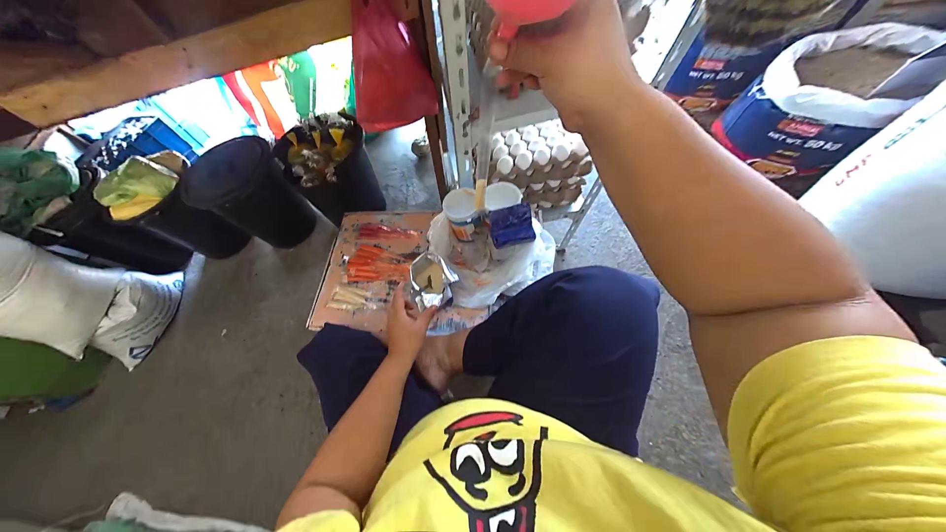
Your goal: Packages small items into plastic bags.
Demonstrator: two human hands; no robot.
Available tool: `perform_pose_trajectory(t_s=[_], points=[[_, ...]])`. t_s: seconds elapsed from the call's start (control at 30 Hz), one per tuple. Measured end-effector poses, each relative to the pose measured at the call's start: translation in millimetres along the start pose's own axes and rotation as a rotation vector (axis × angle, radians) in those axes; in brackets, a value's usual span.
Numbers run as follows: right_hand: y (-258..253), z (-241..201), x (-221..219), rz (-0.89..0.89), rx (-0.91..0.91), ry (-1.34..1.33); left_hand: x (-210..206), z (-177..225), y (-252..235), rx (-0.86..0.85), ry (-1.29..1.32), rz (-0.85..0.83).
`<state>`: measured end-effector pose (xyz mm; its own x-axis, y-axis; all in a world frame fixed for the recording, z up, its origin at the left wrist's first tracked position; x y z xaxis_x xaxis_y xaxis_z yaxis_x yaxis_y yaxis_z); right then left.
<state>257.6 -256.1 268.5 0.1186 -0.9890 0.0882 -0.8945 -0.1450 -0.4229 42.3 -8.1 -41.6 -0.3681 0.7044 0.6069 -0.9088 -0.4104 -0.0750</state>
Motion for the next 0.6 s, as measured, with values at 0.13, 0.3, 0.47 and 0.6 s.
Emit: perform_pose_trajectory(t_s=[0.13,0.3,0.47,0.6], points=[[60.7,35.4,-21.7,-0.090,-0.033,0.070,-4.9,-1.5,-1.5,-0.062,0.006,-0.002],[128.7,103.1,-42.4,-0.057,-0.176,0.136,-5.0,-1.8,-11.4,-0.070,0.046,0.043],[171.5,160.2,-53.5,0.058,-0.287,0.094,2.6,0.6,-16.3,-0.046,0.096,0.170],[185.1,177.7,-55.8,0.065,-0.297,0.121,15.8,9.1,-12.1,-0.105,0.101,0.246]])
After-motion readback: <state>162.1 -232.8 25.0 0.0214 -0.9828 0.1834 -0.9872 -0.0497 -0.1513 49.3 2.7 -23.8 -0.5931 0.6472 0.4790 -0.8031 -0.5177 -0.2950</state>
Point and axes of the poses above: each hand's wrist, its own y-axis away from the middle knuckle, its own x-axis out of the back of the hand, z = x × y, the point moved 6 cm from there along -y, towards the middle knuckle, and after that the axes turned 6 degrees about z, right-handed, at the moved point
